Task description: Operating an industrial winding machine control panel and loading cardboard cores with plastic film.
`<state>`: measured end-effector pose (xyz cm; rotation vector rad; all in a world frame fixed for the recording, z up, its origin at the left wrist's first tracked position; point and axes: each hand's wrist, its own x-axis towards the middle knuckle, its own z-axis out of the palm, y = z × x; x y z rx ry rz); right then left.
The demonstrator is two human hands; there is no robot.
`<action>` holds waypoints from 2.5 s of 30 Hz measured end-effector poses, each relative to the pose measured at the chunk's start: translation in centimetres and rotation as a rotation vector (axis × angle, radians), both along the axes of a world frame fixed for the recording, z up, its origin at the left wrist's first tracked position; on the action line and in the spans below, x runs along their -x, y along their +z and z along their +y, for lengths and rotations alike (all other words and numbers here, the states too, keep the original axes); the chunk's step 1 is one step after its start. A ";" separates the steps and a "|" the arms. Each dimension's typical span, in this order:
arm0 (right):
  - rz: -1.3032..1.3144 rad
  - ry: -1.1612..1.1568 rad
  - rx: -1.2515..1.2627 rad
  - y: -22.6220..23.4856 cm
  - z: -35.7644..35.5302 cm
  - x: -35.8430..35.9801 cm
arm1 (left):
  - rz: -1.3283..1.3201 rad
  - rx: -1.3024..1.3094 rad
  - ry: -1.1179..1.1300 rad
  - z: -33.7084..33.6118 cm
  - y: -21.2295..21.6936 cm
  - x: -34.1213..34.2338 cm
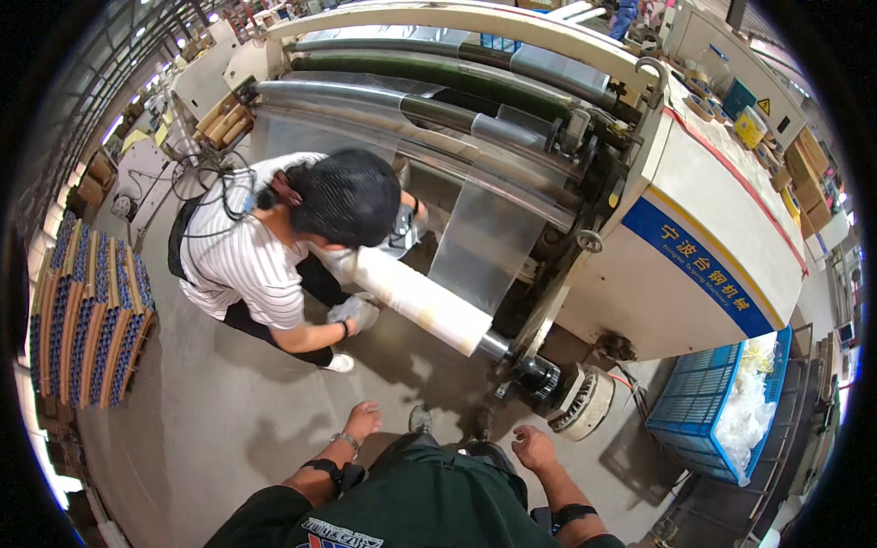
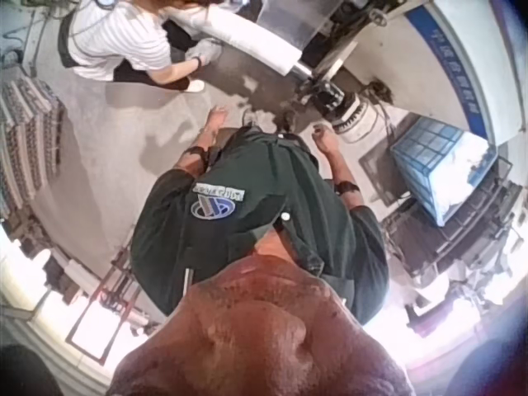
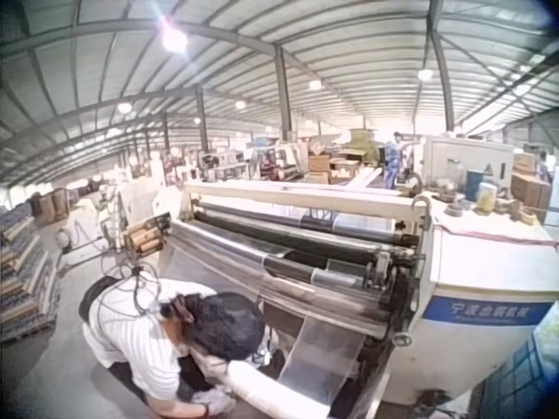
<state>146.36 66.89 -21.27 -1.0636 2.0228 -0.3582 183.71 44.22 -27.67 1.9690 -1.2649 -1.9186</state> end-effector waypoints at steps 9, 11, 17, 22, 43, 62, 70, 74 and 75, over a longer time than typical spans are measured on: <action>-0.004 0.041 0.018 -0.1 -0.9 -1.9 | -0.063 -0.043 0.091 1.1 -1.8 -4.5; -0.002 0.064 0.027 -0.1 -1.3 -2.3 | -0.081 -0.064 0.093 0.9 -1.7 -4.4; 0.016 0.092 0.006 0.2 -2.5 -3.7 | -0.026 -0.028 0.065 0.2 -1.5 -4.2; 0.068 0.123 0.049 0.4 -3.8 -4.6 | -0.006 -0.033 0.097 -0.9 -1.6 -5.2; 0.092 0.142 0.092 1.7 -7.0 -9.0 | 0.000 -0.039 0.102 -2.4 -4.1 -11.3; -0.078 0.212 0.027 -2.4 -13.1 -3.4 | 0.056 -0.014 0.337 -12.7 -2.8 -2.5; 0.010 0.327 0.155 -4.1 -22.3 2.1 | 0.065 0.040 0.364 -15.4 -0.4 2.9; -0.039 0.304 0.129 -4.6 -25.7 3.2 | 0.095 0.088 0.328 -17.0 -0.1 4.9; -0.042 0.339 0.057 -3.9 -26.9 3.1 | 0.086 0.083 0.328 -17.4 -0.6 4.6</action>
